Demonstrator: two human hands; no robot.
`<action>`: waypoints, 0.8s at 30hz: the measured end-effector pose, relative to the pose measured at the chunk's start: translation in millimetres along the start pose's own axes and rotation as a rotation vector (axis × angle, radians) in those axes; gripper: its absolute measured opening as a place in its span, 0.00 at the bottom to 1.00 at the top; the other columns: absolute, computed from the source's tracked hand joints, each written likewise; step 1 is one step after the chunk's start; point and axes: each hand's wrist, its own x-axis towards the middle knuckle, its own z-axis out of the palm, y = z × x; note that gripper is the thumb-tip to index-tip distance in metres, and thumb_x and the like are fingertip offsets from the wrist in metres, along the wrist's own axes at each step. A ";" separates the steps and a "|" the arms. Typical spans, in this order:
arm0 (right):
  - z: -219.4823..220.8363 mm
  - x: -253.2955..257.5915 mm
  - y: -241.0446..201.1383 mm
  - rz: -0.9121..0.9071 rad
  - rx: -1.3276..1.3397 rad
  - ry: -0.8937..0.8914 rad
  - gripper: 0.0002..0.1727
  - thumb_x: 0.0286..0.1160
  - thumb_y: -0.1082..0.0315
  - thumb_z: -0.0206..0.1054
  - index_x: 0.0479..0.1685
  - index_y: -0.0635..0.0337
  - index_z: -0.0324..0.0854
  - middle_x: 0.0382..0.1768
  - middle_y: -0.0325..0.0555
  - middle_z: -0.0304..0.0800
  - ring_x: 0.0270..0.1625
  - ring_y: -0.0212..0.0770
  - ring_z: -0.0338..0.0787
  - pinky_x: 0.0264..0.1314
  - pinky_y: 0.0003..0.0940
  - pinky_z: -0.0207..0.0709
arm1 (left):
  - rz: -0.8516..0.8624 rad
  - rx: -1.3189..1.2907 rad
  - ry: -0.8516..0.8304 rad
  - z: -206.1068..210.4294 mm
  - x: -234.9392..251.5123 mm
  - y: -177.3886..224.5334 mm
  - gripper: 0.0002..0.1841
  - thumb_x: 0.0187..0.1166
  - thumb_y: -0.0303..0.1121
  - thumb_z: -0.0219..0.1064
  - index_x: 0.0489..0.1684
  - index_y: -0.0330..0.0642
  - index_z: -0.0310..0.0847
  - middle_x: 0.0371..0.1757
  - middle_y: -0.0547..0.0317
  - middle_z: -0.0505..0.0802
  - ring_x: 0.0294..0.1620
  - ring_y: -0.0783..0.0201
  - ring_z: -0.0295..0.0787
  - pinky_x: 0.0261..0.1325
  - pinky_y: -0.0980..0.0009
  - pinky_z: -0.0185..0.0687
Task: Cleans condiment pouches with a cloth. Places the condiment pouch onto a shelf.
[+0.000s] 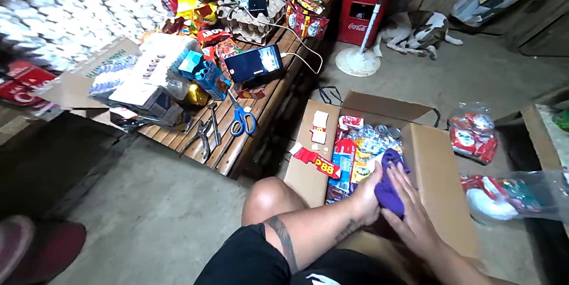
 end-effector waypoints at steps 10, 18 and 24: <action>-26.9 20.5 10.9 0.320 0.176 0.174 0.51 0.71 0.28 0.58 0.76 0.69 0.76 0.79 0.67 0.72 0.84 0.46 0.71 0.84 0.39 0.65 | -0.076 0.199 -0.212 17.5 -22.4 0.1 0.32 0.94 0.44 0.23 0.82 0.32 0.60 0.79 0.47 0.76 0.80 0.65 0.70 0.82 0.65 0.65; -46.6 37.6 0.0 0.600 0.392 0.368 0.20 0.73 0.61 0.66 0.55 0.68 0.78 0.42 0.28 0.90 0.45 0.14 0.88 0.53 0.15 0.83 | -0.172 0.302 -0.352 14.4 -22.0 -1.5 0.39 0.92 0.55 0.22 0.86 0.29 0.55 0.80 0.40 0.74 0.80 0.60 0.71 0.81 0.61 0.66; -63.7 41.8 32.6 0.674 0.143 0.377 0.25 0.73 0.58 0.70 0.59 0.72 0.79 0.47 0.46 0.90 0.48 0.24 0.87 0.57 0.26 0.81 | -0.118 0.260 -0.186 33.7 -41.0 24.3 0.34 0.95 0.48 0.24 0.78 0.30 0.65 0.66 0.48 0.83 0.66 0.66 0.81 0.71 0.66 0.75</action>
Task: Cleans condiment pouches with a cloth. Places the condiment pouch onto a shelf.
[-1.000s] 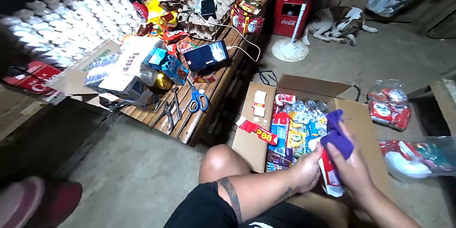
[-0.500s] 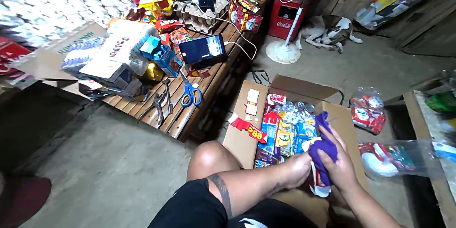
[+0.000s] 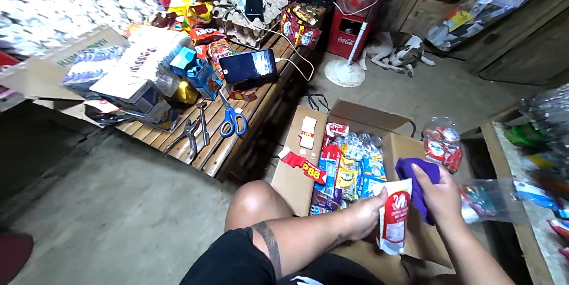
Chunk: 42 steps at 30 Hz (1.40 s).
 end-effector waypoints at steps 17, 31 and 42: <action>30.9 -38.3 3.9 -0.201 0.165 -0.287 0.49 0.77 0.41 0.60 0.84 0.78 0.57 0.82 0.61 0.69 0.81 0.31 0.74 0.83 0.26 0.67 | 0.085 -0.064 0.017 -14.4 19.3 -23.4 0.39 0.92 0.55 0.21 0.90 0.30 0.48 0.87 0.38 0.66 0.89 0.57 0.61 0.89 0.58 0.56; 38.4 -62.6 14.7 -0.705 -0.143 -0.362 0.39 0.85 0.31 0.44 0.87 0.44 0.66 0.86 0.48 0.68 0.93 0.45 0.56 0.94 0.45 0.49 | 0.149 -0.288 0.136 -31.0 33.4 -21.7 0.36 0.93 0.56 0.24 0.81 0.40 0.63 0.68 0.51 0.84 0.70 0.63 0.81 0.75 0.61 0.75; 22.8 -44.8 2.4 -0.427 -0.102 -0.237 0.36 0.74 0.37 0.60 0.70 0.55 0.84 0.79 0.63 0.75 0.85 0.55 0.70 0.84 0.52 0.63 | 0.144 -0.231 -0.121 -19.5 23.4 -24.5 0.34 0.92 0.49 0.18 0.79 0.40 0.63 0.73 0.54 0.83 0.77 0.64 0.76 0.80 0.61 0.69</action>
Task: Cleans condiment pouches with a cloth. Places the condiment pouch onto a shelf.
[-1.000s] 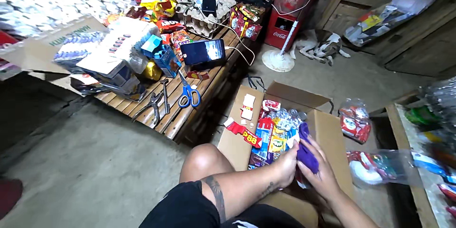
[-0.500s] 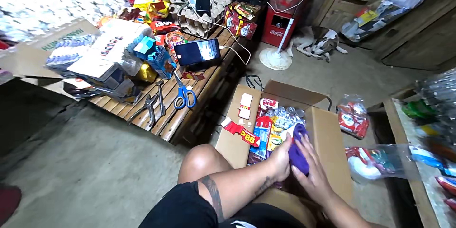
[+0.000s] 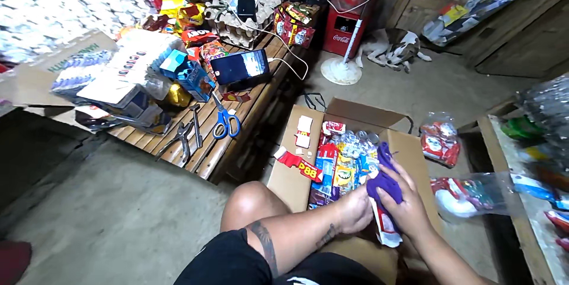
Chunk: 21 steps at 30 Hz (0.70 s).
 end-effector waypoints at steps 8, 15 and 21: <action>-14.0 16.7 -3.7 0.260 0.224 0.108 0.29 0.74 0.51 0.66 0.62 0.69 0.78 0.51 0.42 0.90 0.53 0.20 0.88 0.58 0.19 0.83 | -0.132 0.075 -0.081 0.7 -0.4 -3.0 0.40 0.90 0.54 0.14 0.85 0.36 0.56 0.76 0.49 0.80 0.79 0.62 0.75 0.82 0.61 0.67; -21.7 26.7 0.5 0.411 0.196 0.131 0.25 0.74 0.55 0.66 0.61 0.67 0.78 0.46 0.39 0.90 0.47 0.18 0.88 0.54 0.19 0.82 | -0.084 0.148 -0.113 1.3 -3.1 -5.6 0.39 0.90 0.54 0.17 0.86 0.34 0.54 0.76 0.50 0.80 0.78 0.65 0.75 0.82 0.62 0.68; -38.1 29.9 23.1 0.347 0.004 0.188 0.31 0.77 0.52 0.65 0.66 0.73 0.77 0.55 0.61 0.89 0.58 0.43 0.89 0.65 0.45 0.81 | 0.063 0.015 0.091 2.6 -0.9 5.6 0.36 0.92 0.51 0.19 0.86 0.35 0.52 0.74 0.47 0.80 0.74 0.61 0.78 0.79 0.60 0.72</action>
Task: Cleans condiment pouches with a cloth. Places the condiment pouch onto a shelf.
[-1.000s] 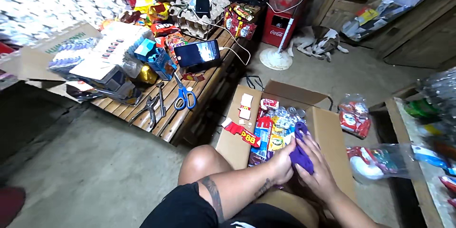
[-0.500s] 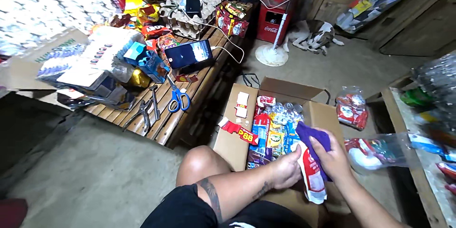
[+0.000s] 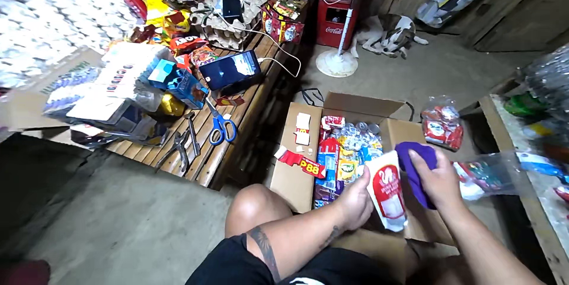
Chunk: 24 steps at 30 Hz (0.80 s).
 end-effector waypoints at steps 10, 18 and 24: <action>48.4 -53.0 -6.0 -0.471 -0.025 -0.317 0.43 0.81 0.29 0.49 0.84 0.51 0.72 0.84 0.66 0.66 0.89 0.60 0.64 0.87 0.57 0.60 | -0.007 -0.146 0.198 -3.4 6.9 -5.1 0.35 0.93 0.51 0.20 0.81 0.38 0.61 0.68 0.51 0.83 0.70 0.64 0.79 0.75 0.65 0.73; 40.2 -56.5 -2.1 -0.293 0.005 -0.381 0.41 0.75 0.40 0.66 0.86 0.50 0.68 0.87 0.66 0.62 0.84 0.59 0.71 0.79 0.57 0.72 | 0.074 -0.197 0.321 -5.5 16.2 28.3 0.36 0.91 0.58 0.20 0.75 0.43 0.65 0.59 0.54 0.88 0.62 0.62 0.86 0.66 0.62 0.82; 37.6 -55.0 -3.9 -0.399 -0.027 -0.275 0.39 0.76 0.45 0.68 0.84 0.54 0.70 0.82 0.68 0.69 0.79 0.62 0.77 0.75 0.57 0.75 | 0.160 -0.231 0.226 -12.8 21.2 25.5 0.37 0.89 0.62 0.25 0.74 0.42 0.65 0.61 0.51 0.89 0.65 0.57 0.87 0.70 0.57 0.82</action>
